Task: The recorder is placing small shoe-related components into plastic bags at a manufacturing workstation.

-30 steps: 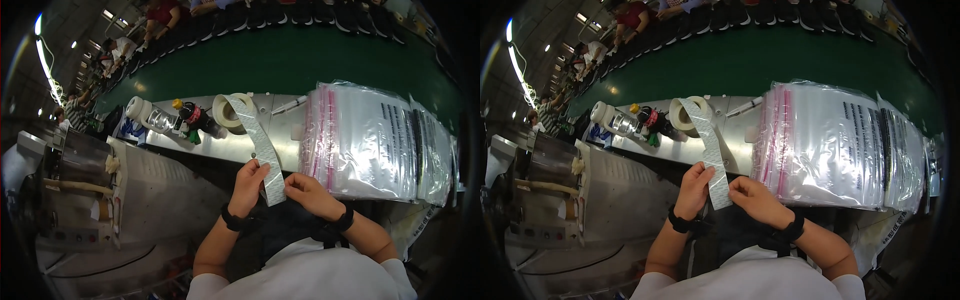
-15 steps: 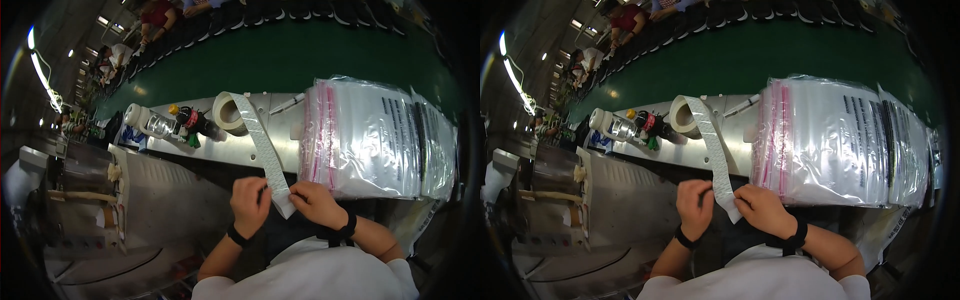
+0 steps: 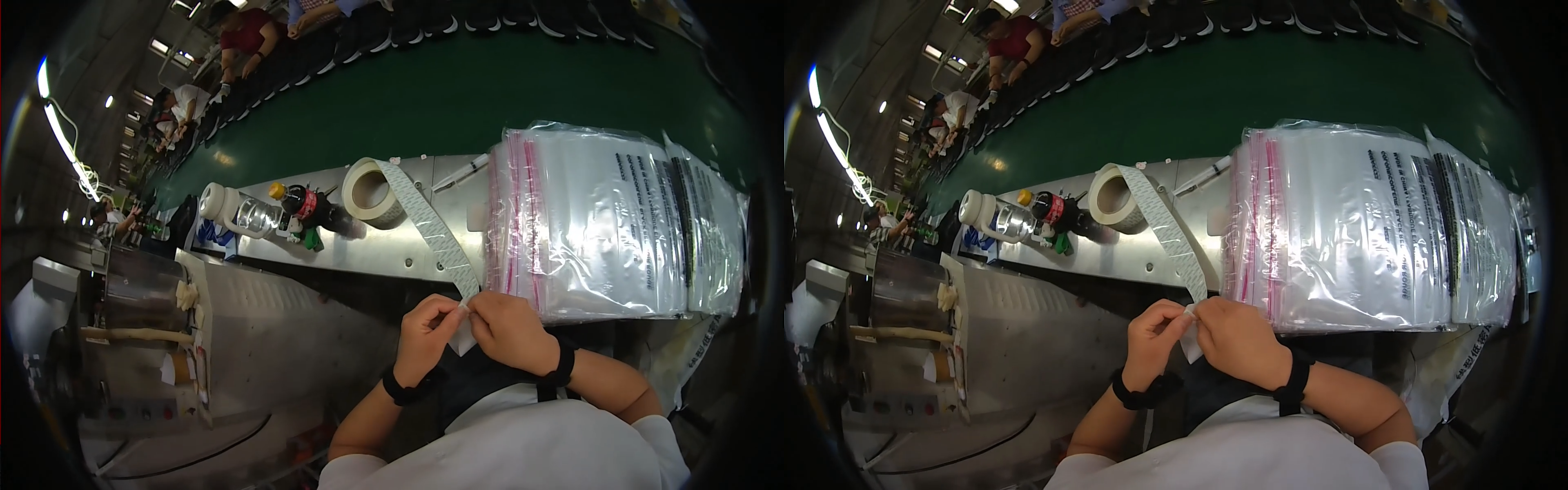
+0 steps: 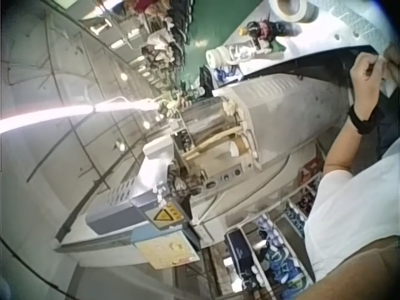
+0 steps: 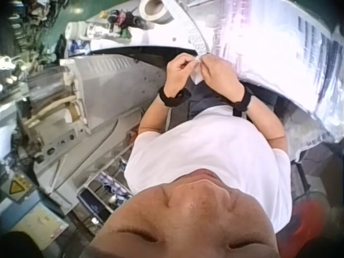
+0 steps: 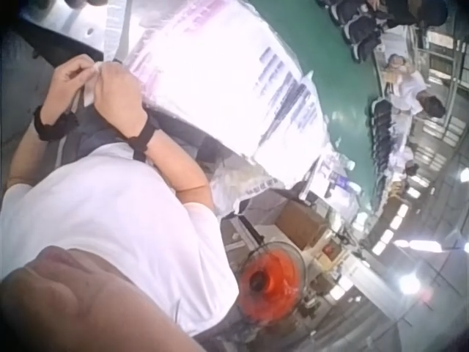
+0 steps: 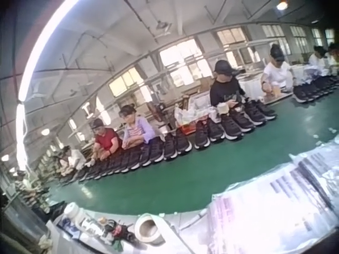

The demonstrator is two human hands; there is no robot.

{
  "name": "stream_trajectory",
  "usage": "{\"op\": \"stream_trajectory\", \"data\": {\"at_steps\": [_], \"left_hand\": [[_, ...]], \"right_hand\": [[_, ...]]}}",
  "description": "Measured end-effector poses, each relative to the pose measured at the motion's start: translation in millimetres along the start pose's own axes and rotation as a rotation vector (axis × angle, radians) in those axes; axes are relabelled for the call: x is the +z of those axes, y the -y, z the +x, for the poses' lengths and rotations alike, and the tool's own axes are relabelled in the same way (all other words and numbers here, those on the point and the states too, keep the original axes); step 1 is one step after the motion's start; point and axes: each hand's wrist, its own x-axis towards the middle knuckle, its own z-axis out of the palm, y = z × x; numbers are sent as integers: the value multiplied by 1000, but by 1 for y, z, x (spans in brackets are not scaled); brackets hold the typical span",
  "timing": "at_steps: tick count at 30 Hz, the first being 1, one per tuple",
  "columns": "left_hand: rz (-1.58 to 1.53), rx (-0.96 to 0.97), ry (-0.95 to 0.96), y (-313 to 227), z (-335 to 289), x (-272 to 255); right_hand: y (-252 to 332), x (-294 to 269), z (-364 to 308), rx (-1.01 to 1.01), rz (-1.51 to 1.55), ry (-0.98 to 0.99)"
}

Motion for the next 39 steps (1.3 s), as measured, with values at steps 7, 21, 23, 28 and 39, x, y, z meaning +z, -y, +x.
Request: {"op": "stream_trajectory", "data": {"at_steps": [7, 21, 23, 28, 39], "left_hand": [[120, 69, 5, 0, 6, 3], [-369, 28, 234, -31, 60, 39], [-647, -134, 404, -19, 69, 70], [-970, -356, 376, 22, 80, 99], [-1203, -617, 904, -11, 147, 138]], "right_hand": [[-3, -1, -2, 14, 14, -5], [8, -97, -9, 372, 42, -192], [-25, -93, -2, 69, -611, -461], [-60, -85, -17, 117, -728, -440], [-45, -127, -36, 395, 204, -545]]}}
